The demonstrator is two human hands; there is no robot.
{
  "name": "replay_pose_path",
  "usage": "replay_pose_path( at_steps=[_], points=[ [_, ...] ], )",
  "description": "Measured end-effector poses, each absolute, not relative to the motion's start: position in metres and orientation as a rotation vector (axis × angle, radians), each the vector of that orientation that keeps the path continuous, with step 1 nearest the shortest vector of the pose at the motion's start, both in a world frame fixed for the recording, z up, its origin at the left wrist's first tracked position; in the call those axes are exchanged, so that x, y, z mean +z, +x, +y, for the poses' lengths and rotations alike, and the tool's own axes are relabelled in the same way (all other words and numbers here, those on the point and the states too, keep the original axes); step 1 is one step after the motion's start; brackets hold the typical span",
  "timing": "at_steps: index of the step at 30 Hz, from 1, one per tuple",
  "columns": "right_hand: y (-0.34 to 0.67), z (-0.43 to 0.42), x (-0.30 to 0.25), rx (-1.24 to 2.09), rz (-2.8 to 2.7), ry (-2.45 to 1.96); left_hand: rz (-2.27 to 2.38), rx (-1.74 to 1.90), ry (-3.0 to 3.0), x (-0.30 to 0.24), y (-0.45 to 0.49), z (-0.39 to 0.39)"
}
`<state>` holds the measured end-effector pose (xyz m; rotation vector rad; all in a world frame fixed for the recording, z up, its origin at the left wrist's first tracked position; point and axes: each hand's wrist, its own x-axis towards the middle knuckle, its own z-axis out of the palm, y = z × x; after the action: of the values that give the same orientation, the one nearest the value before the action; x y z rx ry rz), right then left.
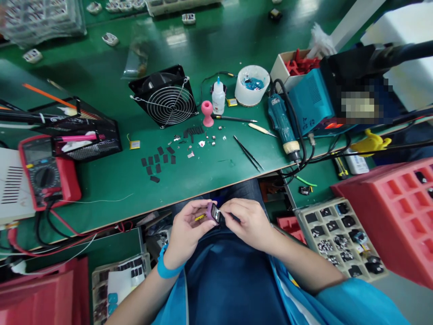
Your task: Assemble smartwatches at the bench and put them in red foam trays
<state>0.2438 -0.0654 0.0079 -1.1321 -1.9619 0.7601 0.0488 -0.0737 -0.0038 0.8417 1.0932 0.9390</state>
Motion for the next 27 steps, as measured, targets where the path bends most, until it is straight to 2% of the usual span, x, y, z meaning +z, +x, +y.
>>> replay_pose_path(
  at_steps=[13, 19, 24, 27],
  points=[
    [0.248, -0.055, 0.012, 1.01, -1.768, -1.148, 1.045, 1.002, 0.64, 0.0, 0.046, -0.068],
    [0.242, 0.021, 0.004, 0.602, -2.015, -1.294, 1.077, 1.094, 0.863, 0.01, 0.025, -0.038],
    [0.216, 0.078, 0.008, 0.277, -2.272, -1.586, 1.312, 0.947, 1.707, 0.014, 0.005, -0.003],
    [0.204, 0.088, 0.01, 0.14, -2.43, -1.586, 1.383, 0.809, 2.068, 0.012, 0.002, 0.004]
  ],
)
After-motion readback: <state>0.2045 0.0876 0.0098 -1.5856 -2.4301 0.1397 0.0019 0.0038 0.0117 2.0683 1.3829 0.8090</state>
